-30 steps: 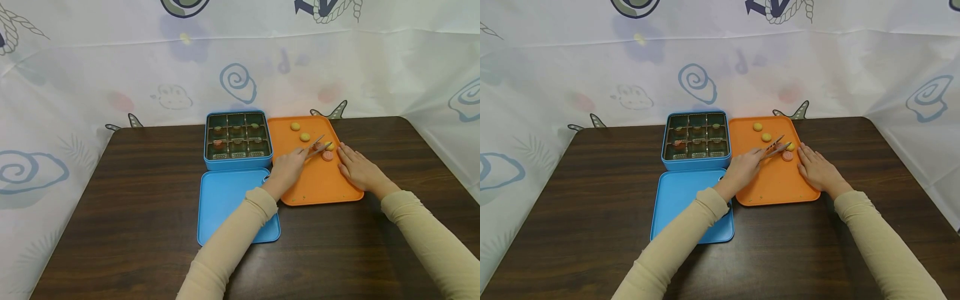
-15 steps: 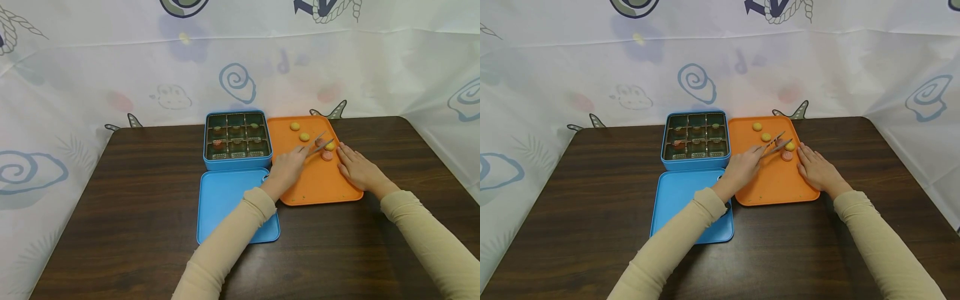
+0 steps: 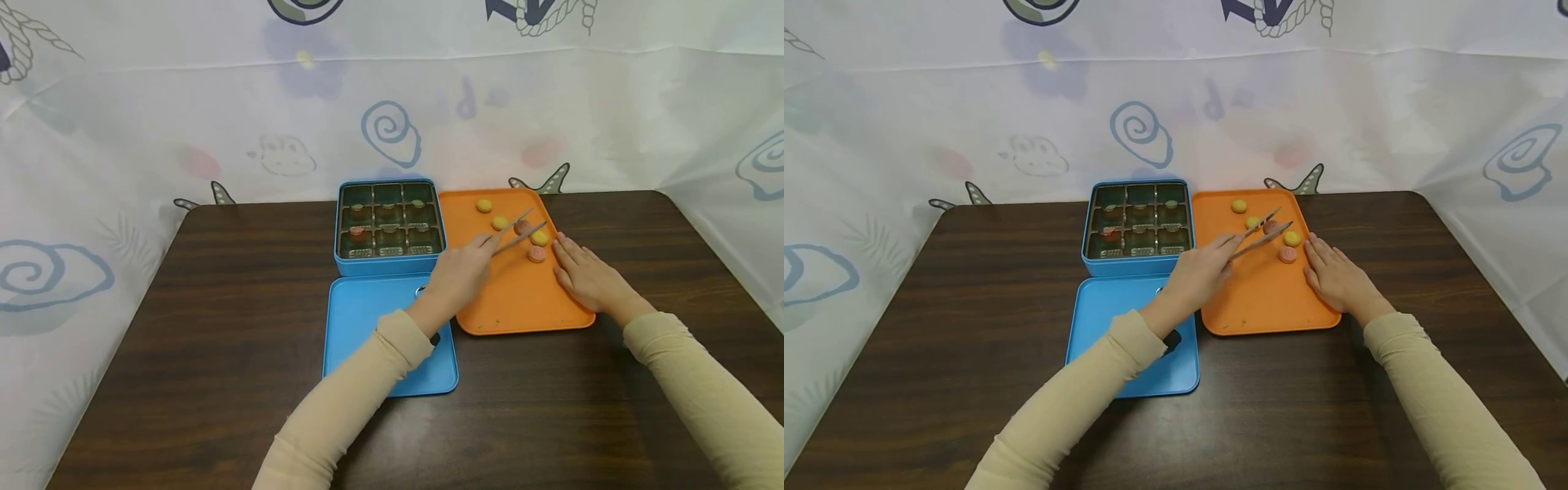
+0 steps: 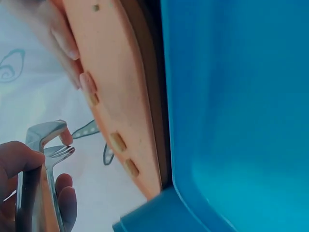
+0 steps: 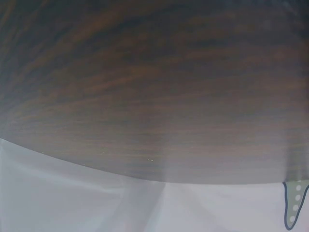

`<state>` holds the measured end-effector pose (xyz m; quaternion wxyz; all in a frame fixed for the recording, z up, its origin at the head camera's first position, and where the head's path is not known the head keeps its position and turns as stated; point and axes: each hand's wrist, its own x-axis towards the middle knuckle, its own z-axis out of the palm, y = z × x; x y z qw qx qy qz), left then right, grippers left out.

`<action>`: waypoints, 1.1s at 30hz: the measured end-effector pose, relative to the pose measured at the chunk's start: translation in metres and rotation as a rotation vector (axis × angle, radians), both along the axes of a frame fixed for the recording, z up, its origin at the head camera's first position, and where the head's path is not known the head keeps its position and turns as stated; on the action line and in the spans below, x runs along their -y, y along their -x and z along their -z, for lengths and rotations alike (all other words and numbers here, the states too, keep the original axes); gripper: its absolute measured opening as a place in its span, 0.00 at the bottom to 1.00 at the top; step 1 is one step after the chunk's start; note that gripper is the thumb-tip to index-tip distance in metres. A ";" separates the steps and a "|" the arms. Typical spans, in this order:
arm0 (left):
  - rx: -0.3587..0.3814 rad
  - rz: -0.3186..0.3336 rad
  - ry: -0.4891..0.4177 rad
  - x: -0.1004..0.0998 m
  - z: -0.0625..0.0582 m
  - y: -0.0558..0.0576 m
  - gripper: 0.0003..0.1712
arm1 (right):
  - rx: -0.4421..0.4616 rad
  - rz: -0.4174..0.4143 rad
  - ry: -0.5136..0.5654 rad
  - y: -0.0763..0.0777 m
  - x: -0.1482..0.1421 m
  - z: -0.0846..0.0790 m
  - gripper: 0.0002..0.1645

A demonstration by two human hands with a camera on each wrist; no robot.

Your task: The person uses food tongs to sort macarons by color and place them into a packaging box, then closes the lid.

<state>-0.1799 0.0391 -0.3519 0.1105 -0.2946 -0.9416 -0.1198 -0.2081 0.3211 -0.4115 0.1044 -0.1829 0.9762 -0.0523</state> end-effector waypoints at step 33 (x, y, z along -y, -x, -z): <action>0.010 -0.213 -0.191 0.129 -0.018 0.001 0.27 | -0.003 0.003 0.007 0.000 0.001 0.002 0.38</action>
